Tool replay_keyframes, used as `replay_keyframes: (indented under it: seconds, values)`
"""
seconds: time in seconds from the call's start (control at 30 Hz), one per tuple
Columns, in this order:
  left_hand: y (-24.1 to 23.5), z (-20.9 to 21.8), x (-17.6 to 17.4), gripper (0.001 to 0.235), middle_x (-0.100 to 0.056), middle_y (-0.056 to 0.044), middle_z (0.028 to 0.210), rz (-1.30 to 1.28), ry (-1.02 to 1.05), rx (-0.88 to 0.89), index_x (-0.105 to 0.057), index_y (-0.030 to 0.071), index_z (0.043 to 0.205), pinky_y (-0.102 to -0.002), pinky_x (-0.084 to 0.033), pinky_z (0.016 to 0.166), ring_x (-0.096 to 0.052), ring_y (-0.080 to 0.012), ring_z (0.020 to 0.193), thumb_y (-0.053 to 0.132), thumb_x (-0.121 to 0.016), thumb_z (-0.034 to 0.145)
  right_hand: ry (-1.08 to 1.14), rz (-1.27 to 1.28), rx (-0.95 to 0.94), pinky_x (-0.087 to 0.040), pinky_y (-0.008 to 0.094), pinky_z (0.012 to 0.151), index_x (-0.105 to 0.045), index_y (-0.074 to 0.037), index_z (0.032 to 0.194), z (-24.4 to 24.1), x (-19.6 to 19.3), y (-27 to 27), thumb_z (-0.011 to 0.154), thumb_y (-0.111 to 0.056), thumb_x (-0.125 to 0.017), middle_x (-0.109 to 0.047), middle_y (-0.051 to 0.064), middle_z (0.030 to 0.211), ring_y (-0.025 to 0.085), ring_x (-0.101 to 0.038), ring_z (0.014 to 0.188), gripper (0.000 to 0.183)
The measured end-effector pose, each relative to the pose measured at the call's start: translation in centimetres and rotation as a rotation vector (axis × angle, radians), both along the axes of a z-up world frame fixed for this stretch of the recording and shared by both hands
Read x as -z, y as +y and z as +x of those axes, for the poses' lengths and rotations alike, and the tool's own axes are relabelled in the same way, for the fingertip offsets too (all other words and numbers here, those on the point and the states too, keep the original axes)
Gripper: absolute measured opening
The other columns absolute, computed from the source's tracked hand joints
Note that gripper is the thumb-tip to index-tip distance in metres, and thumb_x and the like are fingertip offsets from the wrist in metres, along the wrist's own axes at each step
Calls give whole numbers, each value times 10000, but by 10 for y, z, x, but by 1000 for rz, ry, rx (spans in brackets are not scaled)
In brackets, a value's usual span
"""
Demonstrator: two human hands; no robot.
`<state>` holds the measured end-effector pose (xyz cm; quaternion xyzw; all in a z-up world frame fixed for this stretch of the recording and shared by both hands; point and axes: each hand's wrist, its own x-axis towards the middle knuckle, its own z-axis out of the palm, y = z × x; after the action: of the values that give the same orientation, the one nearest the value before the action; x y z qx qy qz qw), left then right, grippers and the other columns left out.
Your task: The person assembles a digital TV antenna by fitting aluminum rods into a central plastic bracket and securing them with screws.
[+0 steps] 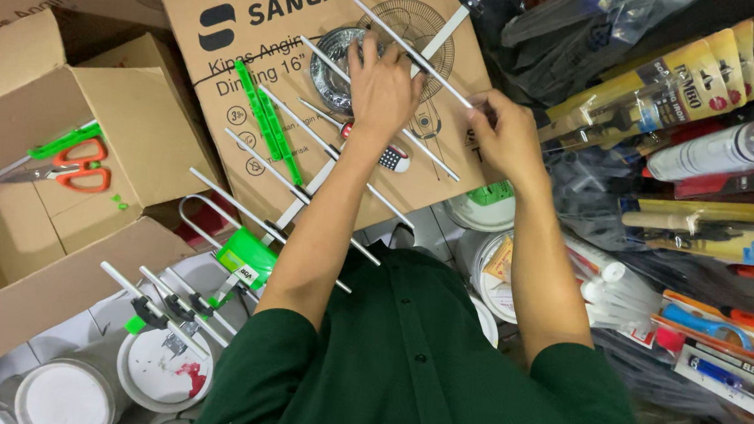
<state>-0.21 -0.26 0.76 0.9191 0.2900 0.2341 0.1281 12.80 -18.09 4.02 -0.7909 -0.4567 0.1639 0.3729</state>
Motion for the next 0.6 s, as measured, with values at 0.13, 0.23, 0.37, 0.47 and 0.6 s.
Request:
replay_keyframes:
  seconds: [0.13, 0.23, 0.37, 0.47, 0.6]
  values:
    - [3, -2, 2, 396, -613, -216, 1210, -30, -95, 12, -734, -44, 1057, -620, -265, 1148, -454, -430, 1253, 252, -790, 800, -74, 26, -34, -548, 400, 745, -705, -34, 1184, -9, -4, -6, 987, -133, -665, -727, 194, 930, 341, -725, 833, 225]
    - [7, -5, 3, 420, -605, -221, 1204, -88, -104, 23, -716, -49, 1087, -634, -235, 1173, -463, -432, 1245, 238, -797, 793, -86, 1, -20, -550, 438, 779, -704, -53, 1217, -17, -7, -10, 1004, -152, -626, -724, 203, 969, 382, -717, 882, 247]
    - [0, -10, 7, 451, -596, -216, 1241, -57, -128, 0, -708, -42, 1159, -643, -215, 1184, -463, -423, 1276, 226, -795, 808, -121, -38, -11, -545, 468, 798, -699, -73, 1248, -19, -8, -11, 979, -160, -622, -732, 196, 1008, 404, -706, 916, 293]
    - [-11, -10, 9, 414, -587, -216, 1308, -20, -146, -60, -709, -22, 1154, -637, -212, 1194, -452, -423, 1306, 224, -788, 831, -177, 2, -31, -543, 481, 825, -678, -57, 1279, -19, -2, -14, 977, -168, -627, -726, 203, 1104, 415, -692, 965, 326]
    - [-21, -16, 2, 379, -571, -217, 1311, -35, -134, -105, -720, -1, 1122, -665, -193, 1172, -443, -435, 1302, 245, -777, 840, -248, 46, -47, -520, 475, 896, -643, -27, 1336, -17, 1, -20, 988, -164, -646, -687, 198, 1206, 407, -656, 1055, 373]
